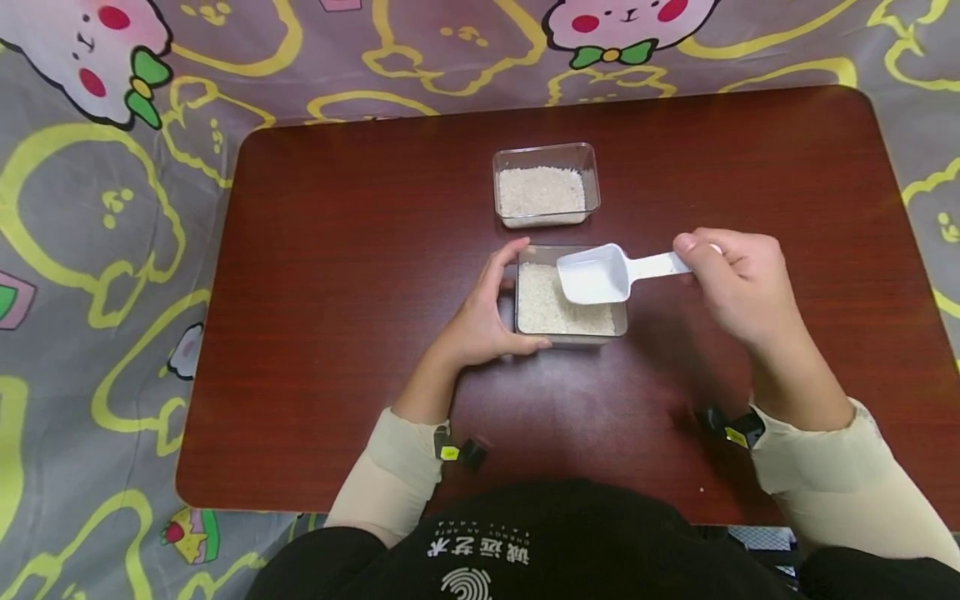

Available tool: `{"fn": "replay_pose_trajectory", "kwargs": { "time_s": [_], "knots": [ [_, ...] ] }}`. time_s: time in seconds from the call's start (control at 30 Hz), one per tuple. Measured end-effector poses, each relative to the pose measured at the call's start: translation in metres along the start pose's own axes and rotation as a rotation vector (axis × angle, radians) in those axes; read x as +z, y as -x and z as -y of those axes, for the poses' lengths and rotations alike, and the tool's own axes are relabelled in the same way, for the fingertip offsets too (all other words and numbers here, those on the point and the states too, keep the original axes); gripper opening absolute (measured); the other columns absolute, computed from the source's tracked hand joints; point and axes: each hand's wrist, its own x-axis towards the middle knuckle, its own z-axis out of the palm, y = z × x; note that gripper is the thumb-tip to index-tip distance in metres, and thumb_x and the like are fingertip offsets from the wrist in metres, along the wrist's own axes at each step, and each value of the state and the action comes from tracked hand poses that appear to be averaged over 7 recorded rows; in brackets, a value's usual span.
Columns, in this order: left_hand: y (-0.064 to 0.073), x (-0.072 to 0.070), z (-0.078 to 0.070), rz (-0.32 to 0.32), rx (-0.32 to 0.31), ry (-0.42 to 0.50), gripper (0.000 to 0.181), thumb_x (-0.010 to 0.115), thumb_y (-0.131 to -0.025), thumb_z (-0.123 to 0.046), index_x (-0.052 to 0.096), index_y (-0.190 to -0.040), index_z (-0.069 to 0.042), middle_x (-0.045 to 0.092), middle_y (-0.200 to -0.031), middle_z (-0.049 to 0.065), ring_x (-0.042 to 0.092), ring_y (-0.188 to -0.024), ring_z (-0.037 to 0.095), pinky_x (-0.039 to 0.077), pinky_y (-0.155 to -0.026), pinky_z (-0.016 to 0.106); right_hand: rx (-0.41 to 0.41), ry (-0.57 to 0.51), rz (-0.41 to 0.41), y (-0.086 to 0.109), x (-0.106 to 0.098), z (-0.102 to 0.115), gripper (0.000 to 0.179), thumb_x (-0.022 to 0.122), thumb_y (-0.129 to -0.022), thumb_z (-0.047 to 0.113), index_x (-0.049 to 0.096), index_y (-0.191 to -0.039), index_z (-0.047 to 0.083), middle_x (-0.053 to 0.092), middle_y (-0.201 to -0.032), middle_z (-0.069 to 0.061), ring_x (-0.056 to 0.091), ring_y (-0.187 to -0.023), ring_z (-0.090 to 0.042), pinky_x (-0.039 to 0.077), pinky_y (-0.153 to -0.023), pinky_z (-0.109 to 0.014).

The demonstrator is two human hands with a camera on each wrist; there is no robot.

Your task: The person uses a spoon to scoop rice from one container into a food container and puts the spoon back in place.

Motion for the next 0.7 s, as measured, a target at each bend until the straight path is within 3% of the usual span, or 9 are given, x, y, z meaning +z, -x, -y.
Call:
{"fn": "replay_pose_trajectory", "kwargs": {
  "time_s": [0.1,0.2,0.27,0.33,0.4,0.47,0.57,0.7],
  "knots": [
    [0.0,0.002,0.014,-0.005,-0.009,-0.008,0.123,0.096,-0.053,-0.008,0.024,-0.153,-0.01,0.034,-0.15,0.011,0.036,-0.135,0.028,0.043,-0.107,0.035,-0.23,0.201,0.062,0.006,0.005,0.007,0.045,0.058,-0.092,0.014,0.04,-0.051,0.015,0.029,-0.05,0.009,0.023,-0.05,-0.004,0.015,-0.045,-0.023],
    [0.0,0.003,0.021,-0.006,-0.003,-0.013,0.125,0.097,-0.052,-0.012,0.024,-0.153,-0.015,0.035,-0.151,0.005,0.037,-0.134,0.021,0.044,-0.106,0.034,-0.455,0.4,0.085,0.009,0.013,0.01,0.048,0.049,-0.097,0.03,0.036,-0.053,0.016,0.027,-0.052,0.005,0.022,-0.051,-0.007,0.016,-0.045,-0.024],
    [0.0,0.003,0.023,-0.006,0.007,-0.012,0.124,0.097,-0.053,-0.014,0.024,-0.153,-0.018,0.034,-0.151,0.004,0.037,-0.133,0.019,0.044,-0.106,0.034,-0.544,0.501,0.099,0.009,0.018,0.01,0.051,0.04,-0.1,0.038,0.035,-0.054,0.016,0.027,-0.052,0.004,0.022,-0.05,-0.01,0.016,-0.043,-0.026],
    [0.0,0.003,0.023,-0.006,0.019,-0.013,0.123,0.096,-0.054,-0.015,0.024,-0.153,-0.017,0.035,-0.151,0.004,0.037,-0.134,0.019,0.044,-0.106,0.035,-0.564,0.548,0.135,0.011,0.023,0.008,0.053,0.035,-0.102,0.042,0.036,-0.055,0.017,0.028,-0.052,0.005,0.023,-0.049,-0.011,0.016,-0.043,-0.027],
    [0.0,0.003,0.023,-0.004,0.033,-0.012,0.122,0.096,-0.055,-0.015,0.024,-0.153,-0.015,0.035,-0.151,0.007,0.036,-0.135,0.022,0.044,-0.106,0.036,-0.533,0.534,0.18,0.012,0.027,0.006,0.051,0.036,-0.101,0.039,0.036,-0.055,0.018,0.027,-0.052,0.006,0.023,-0.049,-0.011,0.017,-0.043,-0.027],
    [-0.001,0.003,0.022,-0.003,0.04,-0.014,0.123,0.096,-0.055,-0.015,0.024,-0.153,-0.013,0.034,-0.151,0.01,0.036,-0.135,0.025,0.044,-0.107,0.037,-0.44,0.468,0.214,0.014,0.029,0.002,0.048,0.043,-0.1,0.034,0.036,-0.055,0.019,0.026,-0.053,0.009,0.024,-0.05,-0.009,0.018,-0.044,-0.026],
    [-0.001,0.003,0.022,-0.004,0.047,-0.017,0.123,0.096,-0.054,-0.014,0.024,-0.153,-0.011,0.034,-0.15,0.011,0.036,-0.135,0.03,0.044,-0.107,0.036,-0.238,0.323,0.232,0.016,0.03,-0.004,0.044,0.053,-0.097,0.022,0.039,-0.055,0.016,0.028,-0.054,0.011,0.026,-0.051,-0.007,0.021,-0.045,-0.024],
    [0.0,0.003,0.022,-0.009,0.034,-0.021,0.123,0.096,-0.053,-0.013,0.024,-0.153,-0.01,0.035,-0.15,0.008,0.037,-0.135,0.03,0.044,-0.106,0.033,0.06,0.126,0.218,0.019,0.03,-0.013,0.034,0.054,-0.097,0.015,0.062,-0.065,0.006,0.046,-0.057,0.014,0.04,-0.052,-0.004,0.032,-0.047,-0.019]
  ]
}}
